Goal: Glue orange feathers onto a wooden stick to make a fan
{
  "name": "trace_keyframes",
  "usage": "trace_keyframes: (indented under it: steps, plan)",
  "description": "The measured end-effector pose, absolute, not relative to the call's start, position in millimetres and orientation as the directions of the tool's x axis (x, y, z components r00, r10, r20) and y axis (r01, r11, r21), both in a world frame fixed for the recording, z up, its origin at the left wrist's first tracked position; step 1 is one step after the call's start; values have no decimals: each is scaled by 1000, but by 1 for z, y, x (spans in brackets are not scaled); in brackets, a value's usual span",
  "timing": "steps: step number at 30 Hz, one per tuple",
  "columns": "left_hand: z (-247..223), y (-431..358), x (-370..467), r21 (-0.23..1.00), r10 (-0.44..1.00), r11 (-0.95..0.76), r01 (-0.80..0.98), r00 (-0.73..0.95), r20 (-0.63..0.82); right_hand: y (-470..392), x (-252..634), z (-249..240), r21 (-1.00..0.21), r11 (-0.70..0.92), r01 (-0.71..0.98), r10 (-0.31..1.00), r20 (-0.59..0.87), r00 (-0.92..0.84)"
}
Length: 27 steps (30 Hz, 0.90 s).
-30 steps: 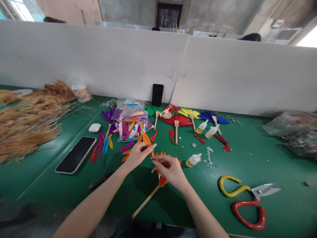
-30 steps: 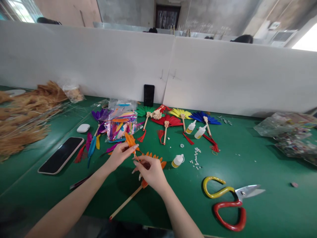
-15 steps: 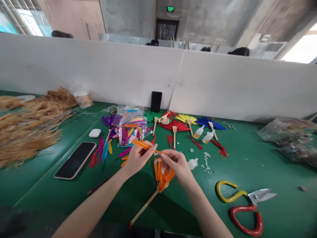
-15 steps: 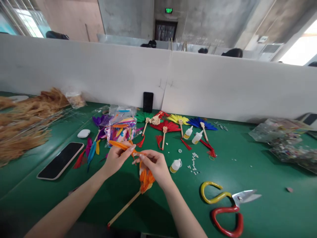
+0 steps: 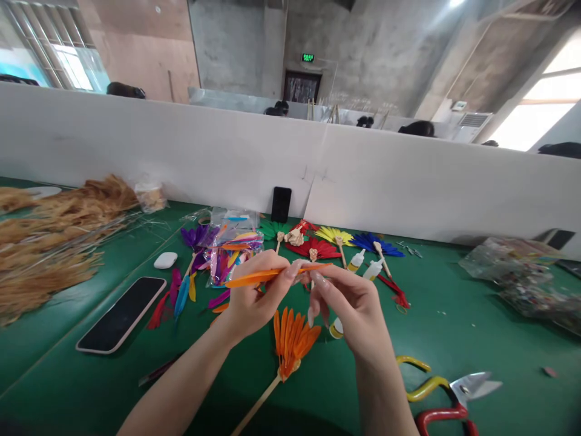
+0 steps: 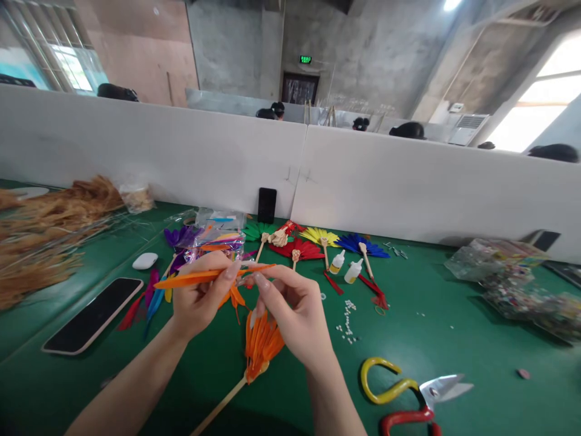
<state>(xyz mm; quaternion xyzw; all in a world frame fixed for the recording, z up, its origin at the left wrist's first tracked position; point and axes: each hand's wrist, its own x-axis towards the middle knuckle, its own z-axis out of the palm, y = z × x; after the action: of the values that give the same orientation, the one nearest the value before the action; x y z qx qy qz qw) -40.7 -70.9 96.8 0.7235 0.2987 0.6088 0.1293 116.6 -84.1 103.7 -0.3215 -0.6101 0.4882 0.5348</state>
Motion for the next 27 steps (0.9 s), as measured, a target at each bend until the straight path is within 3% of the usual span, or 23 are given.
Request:
trace_keyframes:
  steps: [6, 10, 15, 21, 27]
  plan:
    - [92, -68, -34, 656, 682, -723, 215, 75, 727, -83, 119, 103, -923, 380, -58, 910, 385, -153]
    - [89, -66, -30, 782, 787, -617, 92, 44, 616, -81, 119, 104, -875, 475, 93, 877, 462, -132]
    - [85, -63, -28, 905, 909, -410, -112, 31, 416, -76, 118, 102, -723, 597, 347, 792, 600, -112]
    - [83, -56, -29, 934, 961, -271, -233, -11, 276, -70, 114, 94, -667, 634, 391, 746, 661, -81]
    - [86, -57, -32, 932, 950, -313, -183, -55, 308, -69, 114, 92, -663, 627, 410, 747, 661, -73]
